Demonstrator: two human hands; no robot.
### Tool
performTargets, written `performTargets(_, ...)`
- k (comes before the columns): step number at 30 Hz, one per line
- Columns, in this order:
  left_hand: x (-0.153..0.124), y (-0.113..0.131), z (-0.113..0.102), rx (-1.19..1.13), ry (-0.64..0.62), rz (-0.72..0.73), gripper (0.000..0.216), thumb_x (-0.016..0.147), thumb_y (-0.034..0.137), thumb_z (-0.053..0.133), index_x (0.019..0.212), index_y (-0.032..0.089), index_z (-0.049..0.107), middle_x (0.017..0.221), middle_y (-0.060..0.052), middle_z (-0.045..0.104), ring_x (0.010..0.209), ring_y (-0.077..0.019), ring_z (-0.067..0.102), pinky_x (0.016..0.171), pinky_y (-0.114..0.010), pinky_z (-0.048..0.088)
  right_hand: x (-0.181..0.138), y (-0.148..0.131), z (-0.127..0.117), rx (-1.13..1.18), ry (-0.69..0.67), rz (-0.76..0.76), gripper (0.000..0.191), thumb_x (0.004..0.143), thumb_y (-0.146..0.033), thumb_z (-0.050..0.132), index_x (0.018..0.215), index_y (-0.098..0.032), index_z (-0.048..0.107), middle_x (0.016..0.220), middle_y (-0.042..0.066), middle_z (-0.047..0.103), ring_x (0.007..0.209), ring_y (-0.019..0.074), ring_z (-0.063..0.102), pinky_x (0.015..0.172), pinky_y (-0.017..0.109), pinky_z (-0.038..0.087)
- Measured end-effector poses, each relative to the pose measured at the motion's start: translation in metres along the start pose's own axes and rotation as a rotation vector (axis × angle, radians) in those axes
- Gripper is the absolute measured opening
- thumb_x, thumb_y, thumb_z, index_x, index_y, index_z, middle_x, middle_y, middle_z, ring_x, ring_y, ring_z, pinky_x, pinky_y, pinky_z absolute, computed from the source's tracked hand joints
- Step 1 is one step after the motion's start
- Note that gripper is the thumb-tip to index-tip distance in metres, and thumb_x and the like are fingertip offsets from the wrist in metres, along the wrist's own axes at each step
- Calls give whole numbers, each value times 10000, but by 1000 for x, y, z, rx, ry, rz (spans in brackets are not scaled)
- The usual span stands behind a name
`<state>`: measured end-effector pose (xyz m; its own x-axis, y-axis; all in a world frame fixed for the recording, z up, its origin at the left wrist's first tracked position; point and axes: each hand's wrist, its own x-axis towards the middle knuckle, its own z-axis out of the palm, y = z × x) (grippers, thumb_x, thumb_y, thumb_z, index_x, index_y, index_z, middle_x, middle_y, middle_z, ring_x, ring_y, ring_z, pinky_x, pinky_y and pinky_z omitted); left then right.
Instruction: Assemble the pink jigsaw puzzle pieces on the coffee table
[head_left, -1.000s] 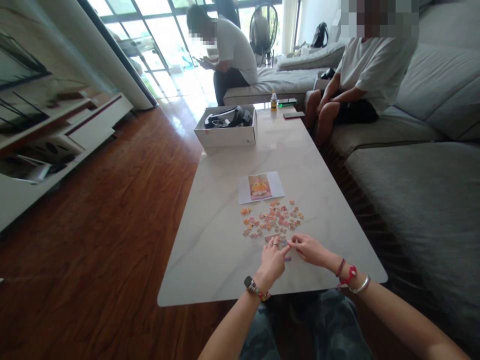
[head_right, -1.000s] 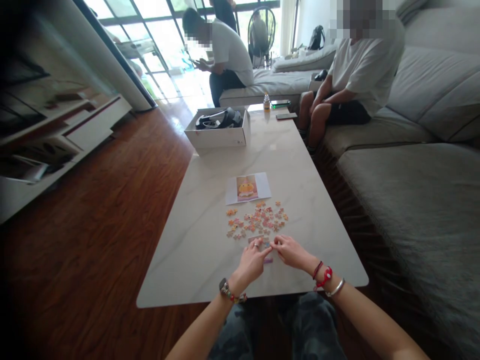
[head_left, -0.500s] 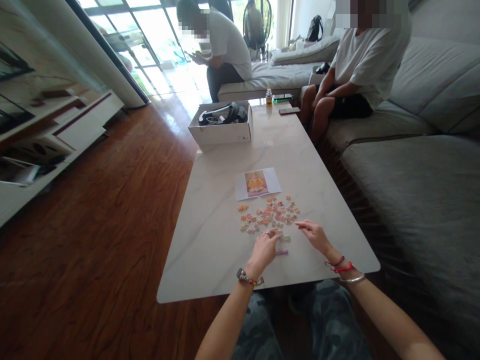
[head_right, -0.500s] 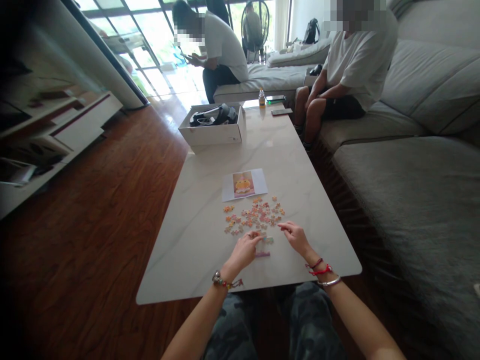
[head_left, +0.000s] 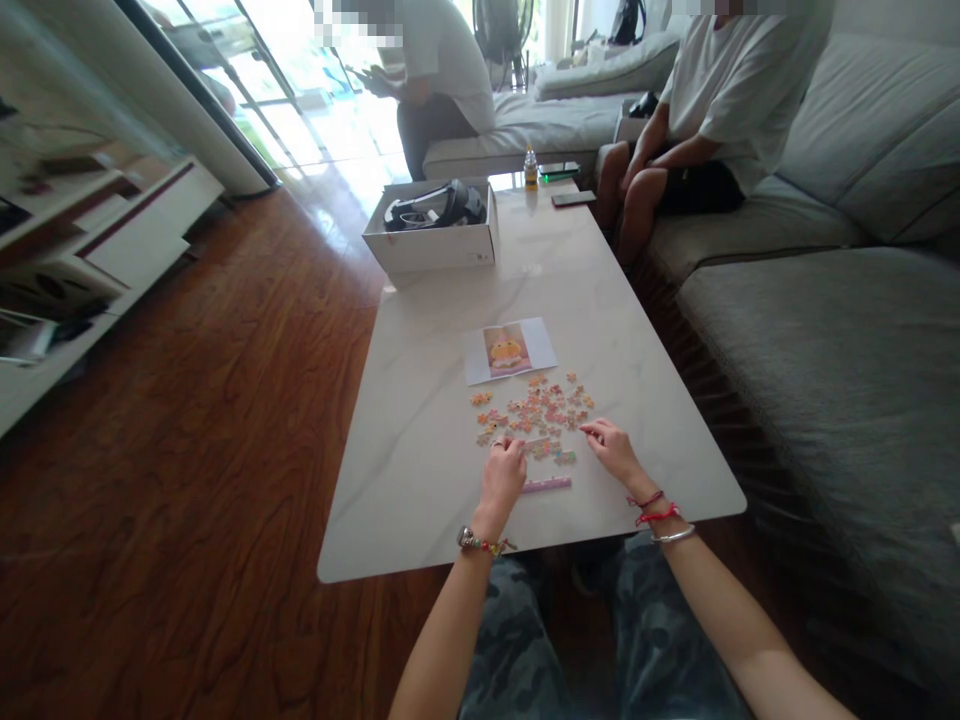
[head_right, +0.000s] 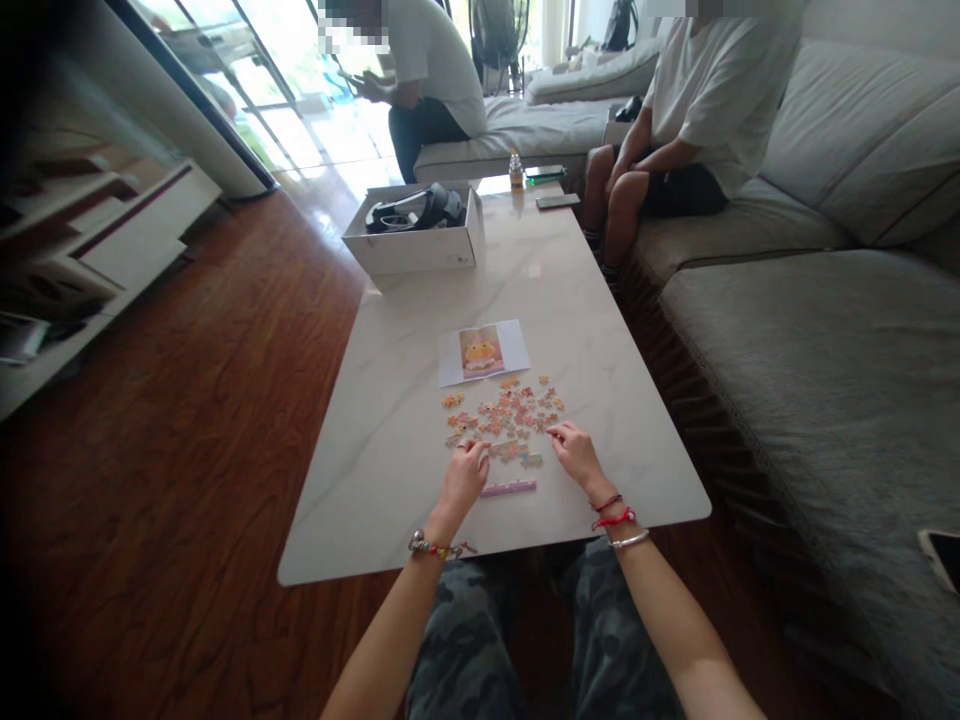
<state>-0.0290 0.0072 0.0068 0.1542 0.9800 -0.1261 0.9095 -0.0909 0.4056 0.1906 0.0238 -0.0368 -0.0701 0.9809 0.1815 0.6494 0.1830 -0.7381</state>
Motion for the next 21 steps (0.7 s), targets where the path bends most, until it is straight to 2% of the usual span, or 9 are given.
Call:
performTargets(6, 4, -25, -8, 11, 68, -104, 269, 818, 199, 408, 1028, 178, 575, 1003, -83, 527, 873, -156, 541, 772, -252, 435, 10, 4, -3, -50, 18, -1, 222, 750, -130, 446, 841, -176, 642, 831, 54, 613, 699, 145, 569, 670, 277, 452)
performTargets(10, 11, -33, -14, 16, 92, -167, 278, 819, 218, 417, 1047, 164, 567, 1004, -89, 534, 847, -157, 555, 759, -258, 445, 21, -2, -3, -23, 31, -7, 215, 754, -143, 442, 831, -182, 639, 821, 51, 615, 690, 148, 570, 664, 283, 460)
performTargets(16, 28, -20, -31, -124, 210, -97, 232, 825, 206, 410, 972, 191, 590, 976, -62, 557, 843, -132, 573, 766, -235, 447, 50, -29, 4, 145, 58, -73, 198, 770, -196, 447, 827, -201, 636, 835, 70, 634, 679, 165, 588, 575, 273, 488)
performTargets(21, 42, -3, -46, -221, 263, -30, 261, 826, 191, 387, 1009, 171, 573, 1000, -75, 551, 824, -129, 580, 753, -238, 455, 72, -53, 8, 205, 78, -147, 220, 773, -200, 428, 815, -191, 643, 813, 73, 634, 626, 152, 585, 545, 260, 484)
